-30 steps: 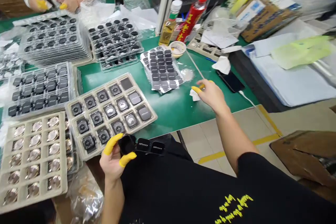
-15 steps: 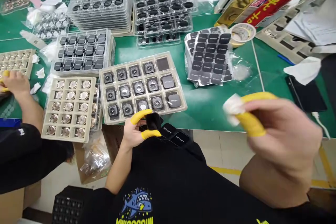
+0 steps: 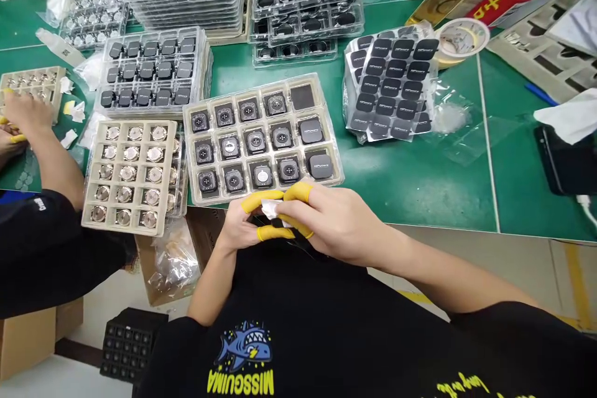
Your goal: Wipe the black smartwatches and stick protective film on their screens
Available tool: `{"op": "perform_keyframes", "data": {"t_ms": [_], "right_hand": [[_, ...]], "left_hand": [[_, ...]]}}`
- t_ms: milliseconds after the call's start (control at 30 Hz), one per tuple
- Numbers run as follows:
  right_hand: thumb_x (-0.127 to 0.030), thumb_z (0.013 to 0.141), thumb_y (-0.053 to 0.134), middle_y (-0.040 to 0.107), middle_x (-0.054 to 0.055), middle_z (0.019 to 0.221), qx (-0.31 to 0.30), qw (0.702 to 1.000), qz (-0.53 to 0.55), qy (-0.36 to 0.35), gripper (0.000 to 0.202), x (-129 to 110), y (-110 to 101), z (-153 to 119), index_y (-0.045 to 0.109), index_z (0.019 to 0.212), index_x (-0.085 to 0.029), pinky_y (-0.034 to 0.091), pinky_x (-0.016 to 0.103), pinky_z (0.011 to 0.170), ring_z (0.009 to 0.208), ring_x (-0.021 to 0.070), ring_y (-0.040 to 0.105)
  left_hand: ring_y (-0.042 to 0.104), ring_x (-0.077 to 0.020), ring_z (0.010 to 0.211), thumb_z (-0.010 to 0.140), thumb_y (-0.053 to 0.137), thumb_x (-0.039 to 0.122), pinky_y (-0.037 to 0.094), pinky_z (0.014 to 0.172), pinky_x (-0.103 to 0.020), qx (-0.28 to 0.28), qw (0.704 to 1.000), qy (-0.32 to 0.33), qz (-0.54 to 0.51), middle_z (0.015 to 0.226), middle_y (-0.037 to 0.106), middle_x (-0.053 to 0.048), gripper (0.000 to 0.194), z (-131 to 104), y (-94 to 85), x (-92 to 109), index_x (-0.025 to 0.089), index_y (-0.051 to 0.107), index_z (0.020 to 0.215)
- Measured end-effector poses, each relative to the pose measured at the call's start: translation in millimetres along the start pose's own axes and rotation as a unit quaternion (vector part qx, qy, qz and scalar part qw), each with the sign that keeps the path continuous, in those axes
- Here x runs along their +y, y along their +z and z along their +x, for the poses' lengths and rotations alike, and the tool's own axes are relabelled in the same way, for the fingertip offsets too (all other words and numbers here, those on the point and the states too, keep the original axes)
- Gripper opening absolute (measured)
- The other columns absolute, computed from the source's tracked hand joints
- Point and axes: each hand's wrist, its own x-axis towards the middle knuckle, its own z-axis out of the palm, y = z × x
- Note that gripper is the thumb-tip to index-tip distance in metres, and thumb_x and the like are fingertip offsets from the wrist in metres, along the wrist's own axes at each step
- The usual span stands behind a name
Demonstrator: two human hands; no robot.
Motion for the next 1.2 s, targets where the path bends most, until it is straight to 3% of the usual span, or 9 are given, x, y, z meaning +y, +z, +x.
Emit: {"op": "perform_keyframes", "data": {"t_ms": [167, 333, 433, 533, 733, 867, 967, 1100, 1200], "right_hand": [[-0.009, 0.115, 0.048, 0.070, 0.007, 0.086, 0.017, 0.990, -0.109, 0.083, 0.034, 13, -5, -5, 0.078, 0.103, -0.019, 0.036, 0.034, 0.057, 0.078, 0.0221, 0.062], [-0.021, 0.115, 0.071, 0.080, 0.008, 0.107, 0.114, 0.983, -0.065, 0.132, 0.011, 14, -37, -9, 0.077, 0.124, -0.024, 0.051, 0.033, 0.071, 0.088, 0.0220, 0.074], [-0.018, 0.116, 0.064, 0.079, 0.007, 0.106, 0.043, 0.997, 0.009, 0.059, 0.016, 9, -43, 2, 0.077, 0.126, -0.021, 0.049, 0.033, 0.069, 0.085, 0.0203, 0.072], [-0.009, 0.113, 0.056, 0.078, 0.008, 0.101, -0.014, 1.000, 0.008, 0.002, 0.026, 10, -28, 13, 0.080, 0.119, -0.016, 0.040, 0.033, 0.062, 0.083, 0.0197, 0.067], [-0.008, 0.110, 0.057, 0.077, 0.007, 0.101, -0.038, 0.997, 0.061, -0.006, 0.031, 15, 4, 17, 0.083, 0.124, -0.020, 0.031, 0.031, 0.063, 0.085, 0.0188, 0.063], [-0.014, 0.110, 0.064, 0.074, 0.005, 0.096, -0.092, 0.990, 0.106, -0.035, 0.025, 15, -4, 18, 0.084, 0.123, -0.022, 0.030, 0.031, 0.064, 0.080, 0.0179, 0.061], [-0.007, 0.107, 0.061, 0.073, 0.006, 0.092, -0.139, 0.988, 0.061, -0.035, 0.025, 19, -22, 14, 0.083, 0.112, -0.020, 0.029, 0.032, 0.062, 0.077, 0.0187, 0.061], [-0.009, 0.111, 0.060, 0.076, 0.008, 0.094, -0.051, 0.997, -0.046, 0.018, 0.022, 21, -45, 6, 0.081, 0.113, -0.017, 0.034, 0.034, 0.060, 0.078, 0.0204, 0.065], [-0.017, 0.116, 0.062, 0.079, 0.007, 0.101, 0.000, 1.000, -0.012, 0.009, 0.019, 15, -50, 8, 0.079, 0.123, -0.019, 0.042, 0.033, 0.064, 0.082, 0.0197, 0.067]], "left_hand": [[0.089, -0.0197, 0.078, 0.071, 0.112, 0.057, 0.076, 0.073, -0.025, 0.065, 0.994, -0.069, -0.048, 0.098, 0.091, -0.005, 0.074, -6, -5.2, 4, 0.020, 0.090, 0.131], [0.090, -0.0195, 0.080, 0.065, 0.116, 0.048, 0.077, 0.075, -0.024, 0.067, 0.993, -0.071, -0.064, 0.103, 0.093, -0.004, 0.077, -4, -9.6, 5, 0.025, 0.090, 0.134], [0.091, -0.0210, 0.084, 0.063, 0.116, 0.049, 0.077, 0.076, -0.025, 0.047, 0.995, -0.053, -0.075, 0.106, 0.094, -0.005, 0.080, -1, -5.8, 1, 0.026, 0.089, 0.135], [0.091, -0.0220, 0.087, 0.065, 0.115, 0.049, 0.075, 0.074, -0.025, 0.029, 0.996, -0.040, -0.080, 0.107, 0.093, -0.005, 0.079, 0, -3.5, -1, 0.026, 0.089, 0.135], [0.088, -0.0217, 0.083, 0.064, 0.116, 0.051, 0.073, 0.075, -0.028, 0.014, 0.993, -0.075, -0.093, 0.102, 0.092, -0.005, 0.080, -3, -6.3, -3, 0.022, 0.088, 0.133], [0.086, -0.0194, 0.075, 0.058, 0.117, 0.054, 0.070, 0.070, -0.026, 0.044, 0.990, -0.081, -0.104, 0.097, 0.092, -0.004, 0.081, -6, -8.8, -5, 0.021, 0.091, 0.128], [0.088, -0.0203, 0.077, 0.058, 0.117, 0.053, 0.073, 0.072, -0.026, 0.081, 0.985, -0.082, -0.125, 0.098, 0.092, -0.005, 0.079, -8, -13.6, -2, 0.022, 0.093, 0.126], [0.091, -0.0222, 0.080, 0.061, 0.116, 0.052, 0.077, 0.076, -0.029, 0.086, 0.983, -0.114, -0.120, 0.098, 0.092, -0.004, 0.076, -10, -16.8, 4, 0.024, 0.092, 0.128], [0.091, -0.0225, 0.085, 0.058, 0.116, 0.058, 0.077, 0.077, -0.029, 0.084, 0.983, -0.105, -0.121, 0.103, 0.093, -0.005, 0.082, -9, -12.6, 3, 0.026, 0.092, 0.130]]}}
